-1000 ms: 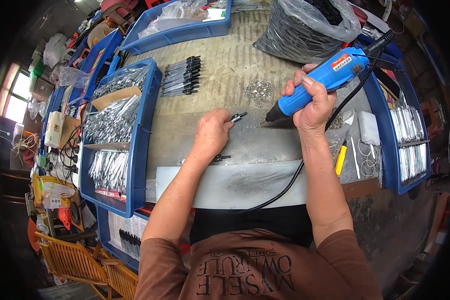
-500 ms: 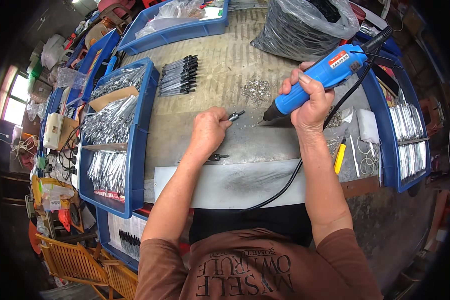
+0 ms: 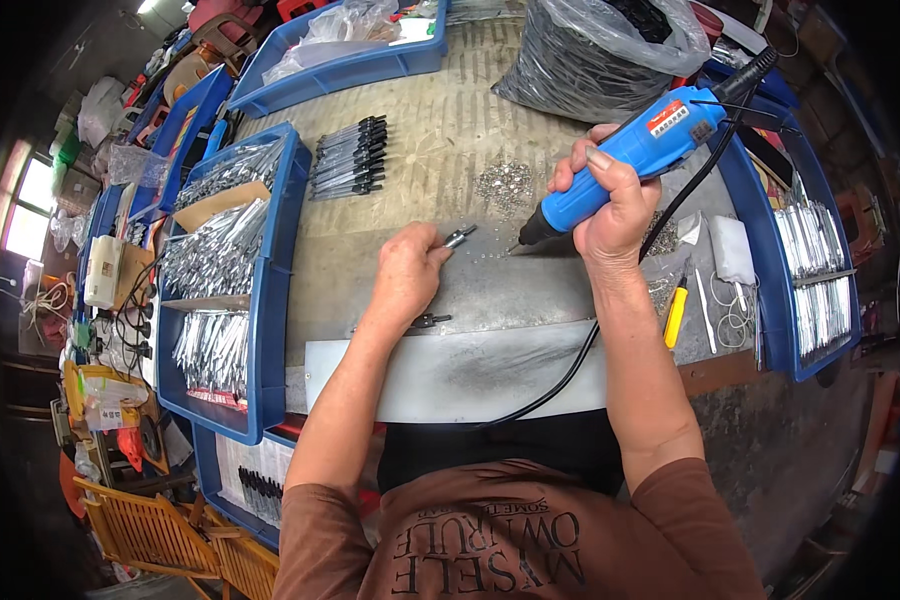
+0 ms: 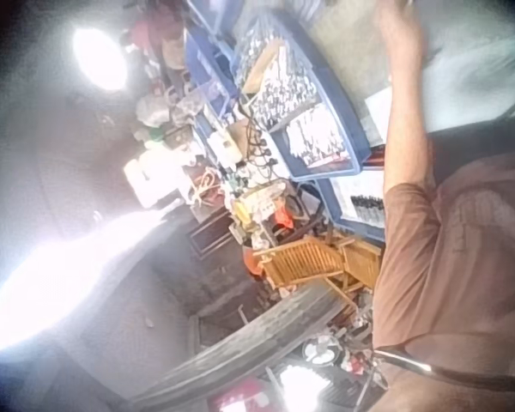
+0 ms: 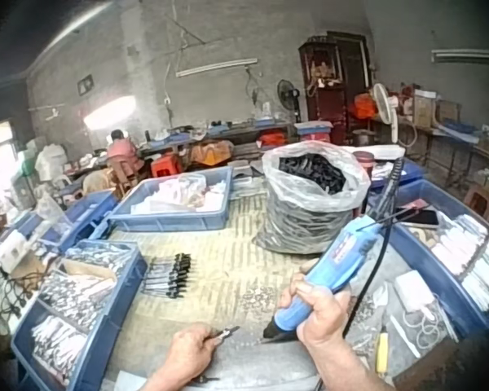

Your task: The person assembles small metal components by joining them with screws using an electric screwdriver.

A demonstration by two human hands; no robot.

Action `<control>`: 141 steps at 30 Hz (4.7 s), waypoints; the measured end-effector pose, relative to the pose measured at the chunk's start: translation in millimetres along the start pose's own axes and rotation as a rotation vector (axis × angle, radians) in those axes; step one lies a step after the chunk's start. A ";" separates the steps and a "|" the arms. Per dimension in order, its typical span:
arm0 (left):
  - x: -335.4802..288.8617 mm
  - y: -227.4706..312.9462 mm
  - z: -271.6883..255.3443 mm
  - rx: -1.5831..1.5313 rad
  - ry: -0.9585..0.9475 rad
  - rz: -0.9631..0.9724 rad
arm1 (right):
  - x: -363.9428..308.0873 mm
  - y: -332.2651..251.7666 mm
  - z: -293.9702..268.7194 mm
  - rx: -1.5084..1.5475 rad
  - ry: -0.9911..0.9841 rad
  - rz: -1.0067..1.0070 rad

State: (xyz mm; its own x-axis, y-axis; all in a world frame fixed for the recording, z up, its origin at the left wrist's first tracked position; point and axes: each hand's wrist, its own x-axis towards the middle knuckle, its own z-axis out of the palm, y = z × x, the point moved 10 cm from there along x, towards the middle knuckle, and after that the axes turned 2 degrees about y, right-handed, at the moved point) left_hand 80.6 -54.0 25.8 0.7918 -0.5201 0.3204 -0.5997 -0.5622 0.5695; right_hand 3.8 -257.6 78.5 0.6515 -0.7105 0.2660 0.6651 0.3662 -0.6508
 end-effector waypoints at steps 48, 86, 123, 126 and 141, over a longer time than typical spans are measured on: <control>1.4 -10.7 4.1 -0.133 0.011 -0.119 | -16.2 40.2 78.0 -0.254 -0.233 0.014; 0.3 -9.3 8.6 -0.171 0.048 -0.071 | -21.1 81.1 111.1 -0.615 -0.422 -0.035; 3.2 -15.8 -15.5 -0.259 0.136 -0.059 | -12.9 17.0 24.5 -0.063 -0.114 0.011; 4.9 -12.2 -10.6 -0.262 0.109 -0.039 | -9.1 11.3 19.4 -0.047 -0.091 -0.010; 1.3 5.1 -8.9 -0.093 0.119 0.067 | -5.6 3.1 19.1 -0.011 -0.051 -0.023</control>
State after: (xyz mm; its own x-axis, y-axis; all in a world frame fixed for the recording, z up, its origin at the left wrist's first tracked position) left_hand 79.6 -51.8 35.9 0.7620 -0.4714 0.4441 -0.6425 -0.4642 0.6097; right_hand 9.2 -241.0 88.6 0.6537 -0.6871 0.3171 0.6767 0.3432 -0.6513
